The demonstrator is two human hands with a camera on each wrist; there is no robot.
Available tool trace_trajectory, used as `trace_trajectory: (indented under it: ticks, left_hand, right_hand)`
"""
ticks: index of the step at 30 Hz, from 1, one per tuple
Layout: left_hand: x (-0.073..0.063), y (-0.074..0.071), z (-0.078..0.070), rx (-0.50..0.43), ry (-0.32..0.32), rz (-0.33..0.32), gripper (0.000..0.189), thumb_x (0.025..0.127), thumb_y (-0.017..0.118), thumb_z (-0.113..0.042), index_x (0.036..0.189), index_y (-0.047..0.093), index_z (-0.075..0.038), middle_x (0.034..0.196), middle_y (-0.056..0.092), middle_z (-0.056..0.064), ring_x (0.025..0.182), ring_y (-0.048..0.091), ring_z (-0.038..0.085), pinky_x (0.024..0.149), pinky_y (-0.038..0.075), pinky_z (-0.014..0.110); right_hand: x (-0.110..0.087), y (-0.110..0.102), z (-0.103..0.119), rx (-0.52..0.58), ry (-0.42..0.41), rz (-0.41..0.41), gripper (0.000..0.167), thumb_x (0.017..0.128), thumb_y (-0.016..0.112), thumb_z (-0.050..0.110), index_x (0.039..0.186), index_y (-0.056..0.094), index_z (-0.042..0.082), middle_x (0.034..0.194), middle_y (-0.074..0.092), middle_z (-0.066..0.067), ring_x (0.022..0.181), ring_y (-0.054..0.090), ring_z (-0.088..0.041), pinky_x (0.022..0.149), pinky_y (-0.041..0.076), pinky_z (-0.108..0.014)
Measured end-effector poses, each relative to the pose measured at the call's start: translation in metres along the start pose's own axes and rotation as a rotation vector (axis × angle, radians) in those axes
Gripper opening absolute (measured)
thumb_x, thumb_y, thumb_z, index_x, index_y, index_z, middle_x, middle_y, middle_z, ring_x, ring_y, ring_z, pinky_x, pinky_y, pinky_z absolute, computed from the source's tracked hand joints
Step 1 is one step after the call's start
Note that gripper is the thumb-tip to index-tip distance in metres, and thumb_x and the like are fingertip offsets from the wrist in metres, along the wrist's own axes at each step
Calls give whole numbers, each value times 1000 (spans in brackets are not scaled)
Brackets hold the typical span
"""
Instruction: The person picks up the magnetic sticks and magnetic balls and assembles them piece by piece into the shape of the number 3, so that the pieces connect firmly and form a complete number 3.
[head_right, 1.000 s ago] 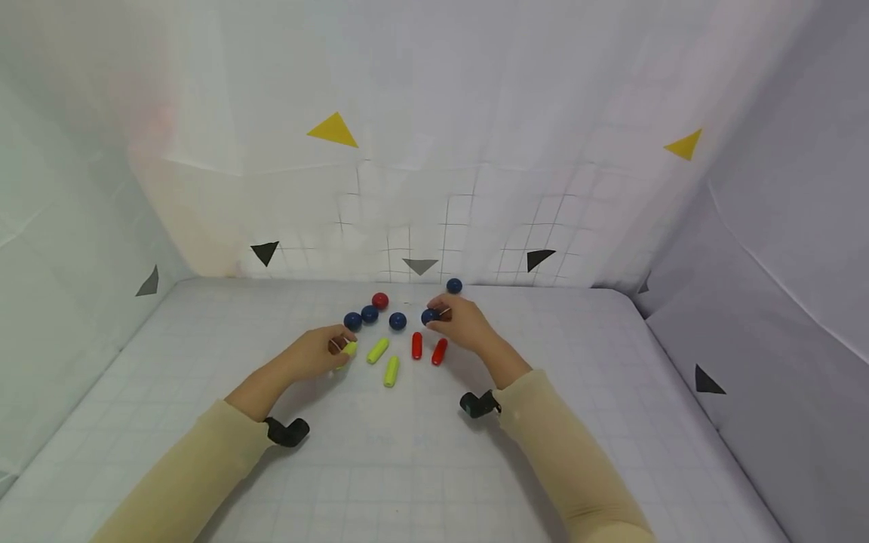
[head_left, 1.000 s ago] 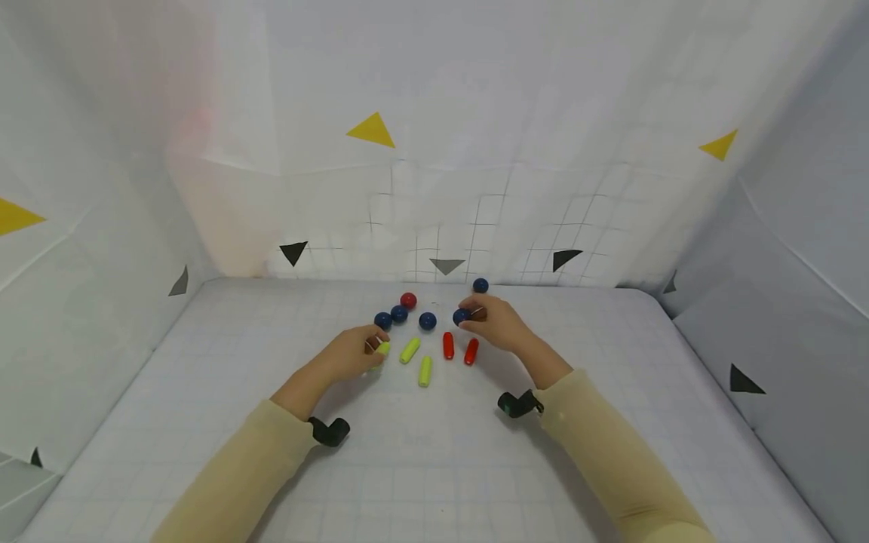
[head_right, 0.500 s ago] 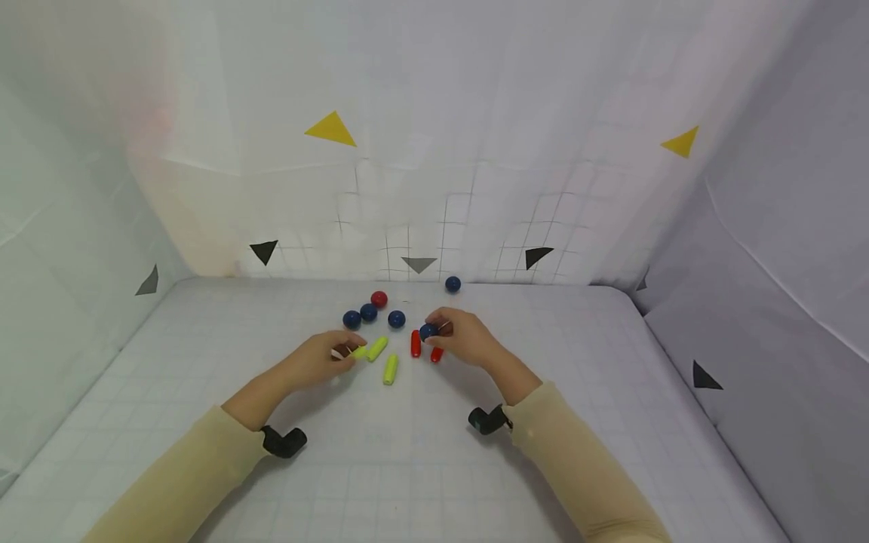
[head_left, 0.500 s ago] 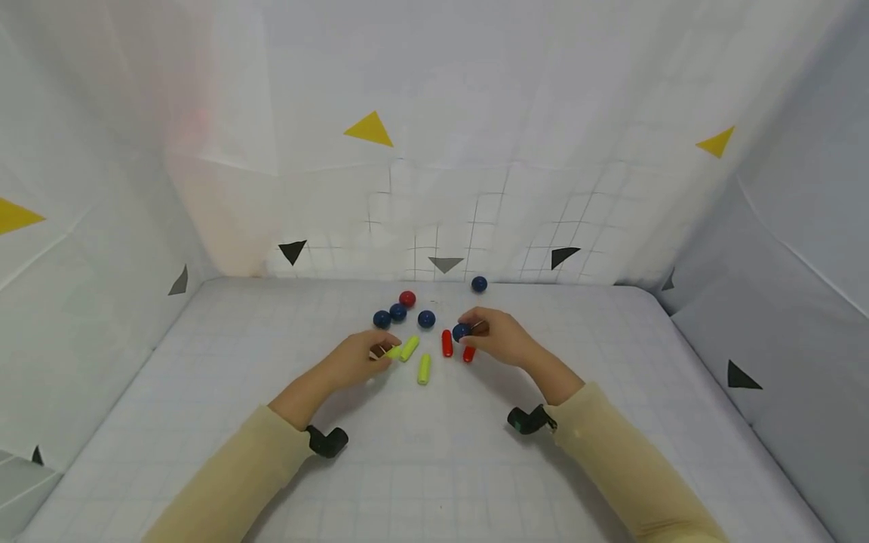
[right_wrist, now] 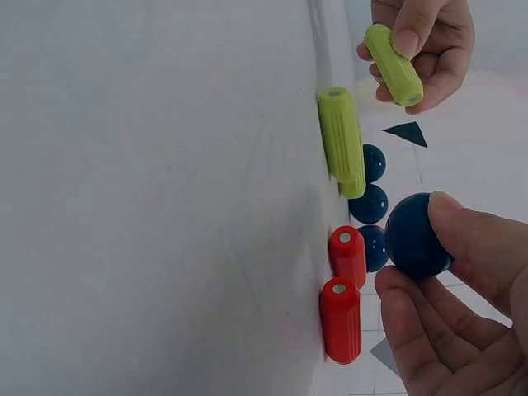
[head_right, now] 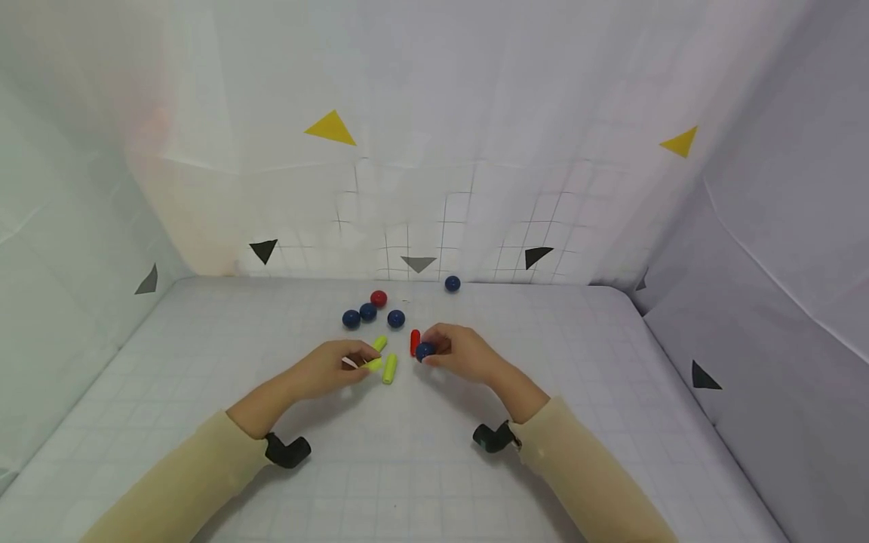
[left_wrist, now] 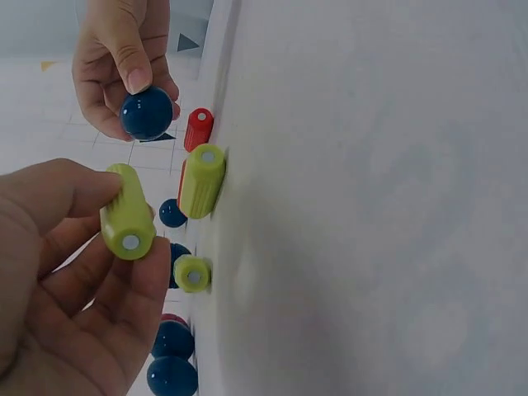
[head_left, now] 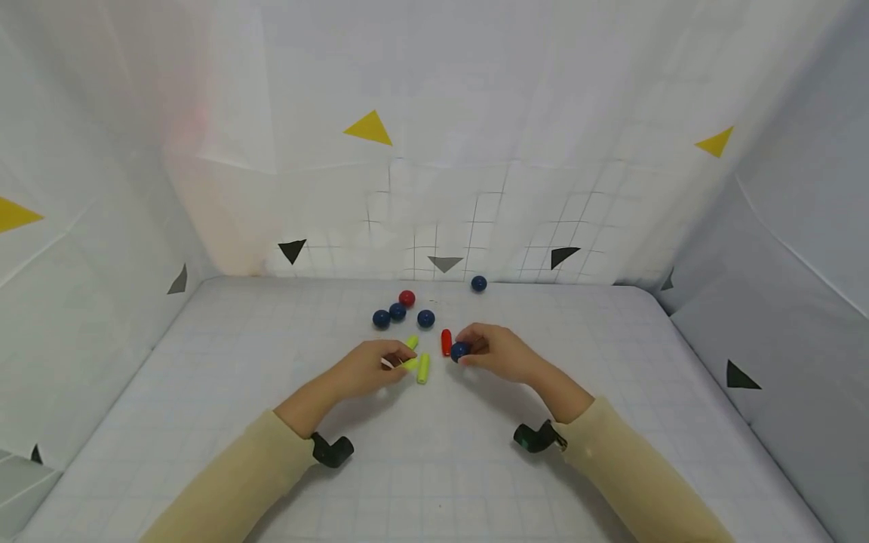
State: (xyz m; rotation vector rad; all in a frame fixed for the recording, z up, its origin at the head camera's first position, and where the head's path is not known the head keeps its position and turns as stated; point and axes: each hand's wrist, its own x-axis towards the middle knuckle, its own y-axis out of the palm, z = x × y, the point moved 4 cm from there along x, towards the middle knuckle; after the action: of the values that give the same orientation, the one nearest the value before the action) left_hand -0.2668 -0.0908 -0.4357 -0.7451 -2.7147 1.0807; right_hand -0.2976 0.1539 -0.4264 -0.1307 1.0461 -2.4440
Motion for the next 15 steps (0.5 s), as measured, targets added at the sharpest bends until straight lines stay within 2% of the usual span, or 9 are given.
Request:
trace_trajectory:
  ticks: [8,15]
  left_hand:
    - [3,11,0,-19,11,37,26,96,67,-13,121,68,-19,107,66,-7,99,61,12,86,54,29]
    - [1,19,-8,-38,33,66,25,95,67,-11,120,69,-16,103,67,-7,97,61,11,86,54,28]
  right_hand:
    - [-9,6,0,9,-16,41,32,87,80,21,116,66,15,102,67,4,94,64,-13,84,56,-31]
    - [-18,11,0,31,-42,71,30,86,81,22,110,66,15,101,67,5,94,65,-14,82,56,-30]
